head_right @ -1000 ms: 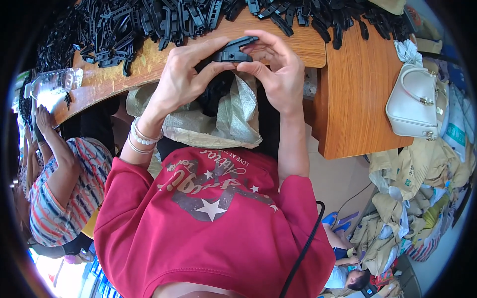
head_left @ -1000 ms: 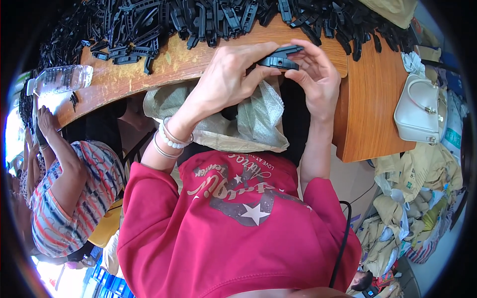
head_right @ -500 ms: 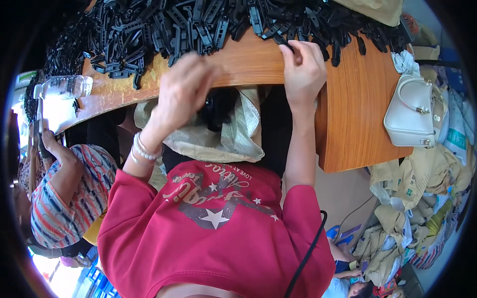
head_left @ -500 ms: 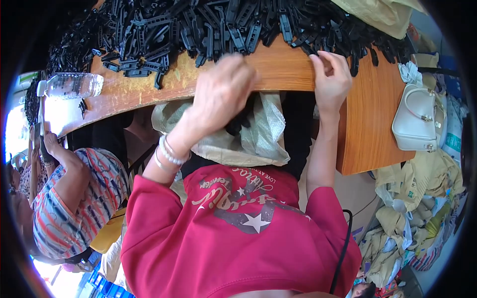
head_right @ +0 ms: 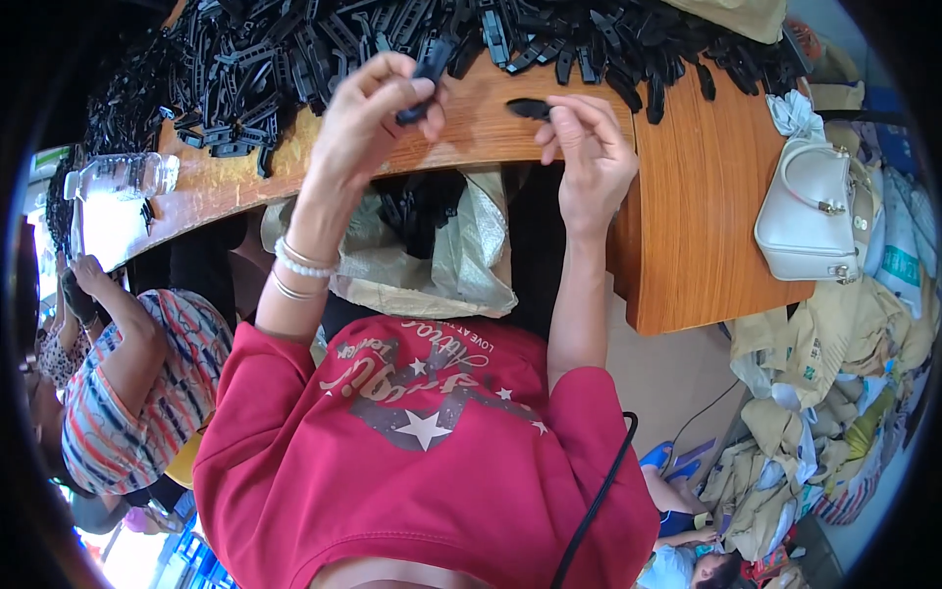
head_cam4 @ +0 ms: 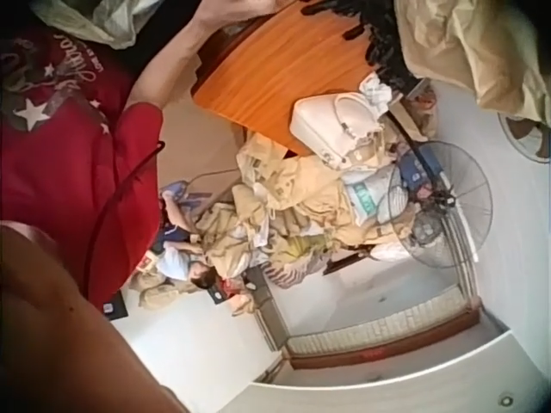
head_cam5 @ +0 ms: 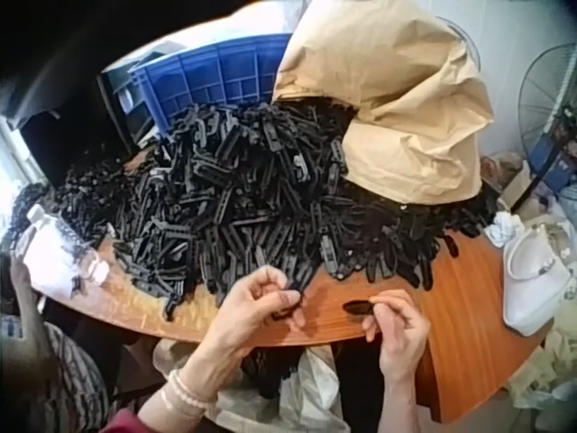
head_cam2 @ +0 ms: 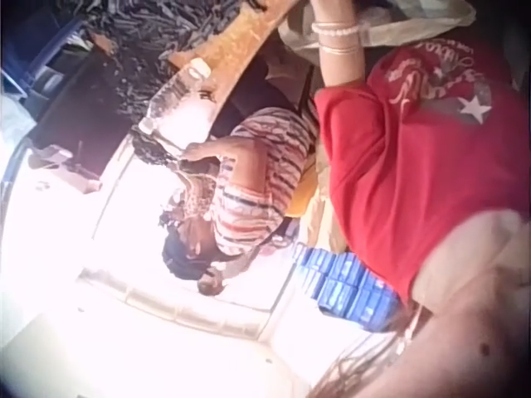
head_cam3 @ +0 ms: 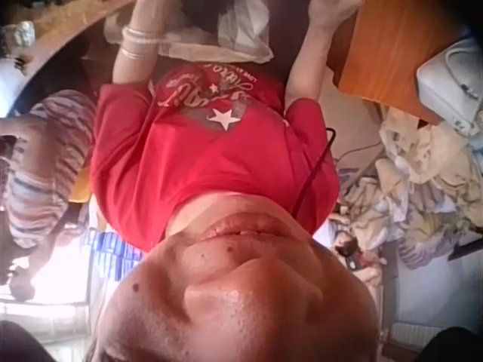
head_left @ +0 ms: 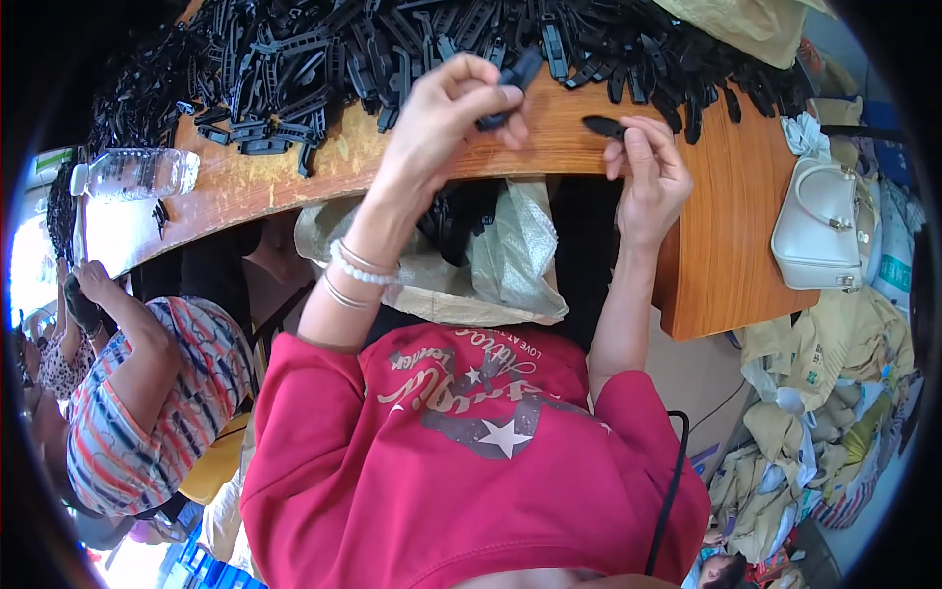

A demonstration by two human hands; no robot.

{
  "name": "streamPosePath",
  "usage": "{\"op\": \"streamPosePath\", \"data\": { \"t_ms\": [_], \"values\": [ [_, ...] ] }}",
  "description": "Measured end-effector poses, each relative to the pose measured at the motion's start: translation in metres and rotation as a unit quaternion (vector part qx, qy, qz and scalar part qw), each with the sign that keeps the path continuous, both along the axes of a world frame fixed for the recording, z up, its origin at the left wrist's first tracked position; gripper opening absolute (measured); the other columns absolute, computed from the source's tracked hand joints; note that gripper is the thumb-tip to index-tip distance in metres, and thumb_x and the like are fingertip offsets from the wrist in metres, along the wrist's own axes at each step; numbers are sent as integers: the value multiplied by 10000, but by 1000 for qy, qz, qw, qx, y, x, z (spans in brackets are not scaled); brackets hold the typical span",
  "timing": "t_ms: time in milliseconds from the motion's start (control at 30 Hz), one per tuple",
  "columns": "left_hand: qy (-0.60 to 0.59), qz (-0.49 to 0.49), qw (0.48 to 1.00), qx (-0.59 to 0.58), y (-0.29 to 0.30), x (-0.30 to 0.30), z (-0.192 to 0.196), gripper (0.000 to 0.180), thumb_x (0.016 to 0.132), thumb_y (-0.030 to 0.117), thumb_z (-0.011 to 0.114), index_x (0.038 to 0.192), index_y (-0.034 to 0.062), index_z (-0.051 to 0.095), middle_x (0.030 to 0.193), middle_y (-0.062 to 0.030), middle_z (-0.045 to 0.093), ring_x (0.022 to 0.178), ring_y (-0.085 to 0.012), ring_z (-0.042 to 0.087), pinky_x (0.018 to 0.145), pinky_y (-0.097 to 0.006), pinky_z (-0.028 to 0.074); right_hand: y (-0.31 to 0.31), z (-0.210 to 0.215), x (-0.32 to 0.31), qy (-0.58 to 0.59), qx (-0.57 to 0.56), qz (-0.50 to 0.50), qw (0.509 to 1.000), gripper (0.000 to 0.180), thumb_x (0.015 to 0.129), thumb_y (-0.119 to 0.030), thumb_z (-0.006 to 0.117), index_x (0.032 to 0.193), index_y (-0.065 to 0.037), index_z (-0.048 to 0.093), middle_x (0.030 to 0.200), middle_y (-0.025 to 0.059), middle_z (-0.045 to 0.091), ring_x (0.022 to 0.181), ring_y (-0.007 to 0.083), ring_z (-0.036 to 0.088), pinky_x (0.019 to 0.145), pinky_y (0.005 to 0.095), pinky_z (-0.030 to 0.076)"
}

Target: Assembling small black plastic components by hand at a manufacturing workstation.

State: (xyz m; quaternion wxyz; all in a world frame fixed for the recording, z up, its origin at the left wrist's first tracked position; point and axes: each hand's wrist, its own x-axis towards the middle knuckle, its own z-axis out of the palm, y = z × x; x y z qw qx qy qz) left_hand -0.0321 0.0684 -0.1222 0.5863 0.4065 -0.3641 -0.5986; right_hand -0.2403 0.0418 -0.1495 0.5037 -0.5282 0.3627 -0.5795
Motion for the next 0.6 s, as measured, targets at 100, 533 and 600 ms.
{"op": "streamPosePath", "data": {
  "t_ms": [100,533,600],
  "values": [
    [194,-52,978,64,7,-6,-10,182,945,164,548,955,-15,522,839,-153,621,655,-187,633,586,-255,542,9,11,3,-30,11,78,996,116,866,-4,620,949,75,642,821,66,595,565,78,546,443,179,388],
    [-142,-11,990,24,24,-32,10,280,911,157,606,1036,-90,646,732,-72,661,662,-89,611,649,-225,511,26,9,29,-23,-7,-41,999,156,845,-91,692,873,33,601,612,40,605,498,73,560,426,176,403],
    [-177,-8,984,-22,30,-42,12,319,886,115,609,1130,-89,588,725,-79,674,649,-90,626,605,-221,513,28,9,34,-24,-15,-62,998,149,847,-84,688,876,32,600,639,43,612,503,74,563,435,176,410]
  ]
}}
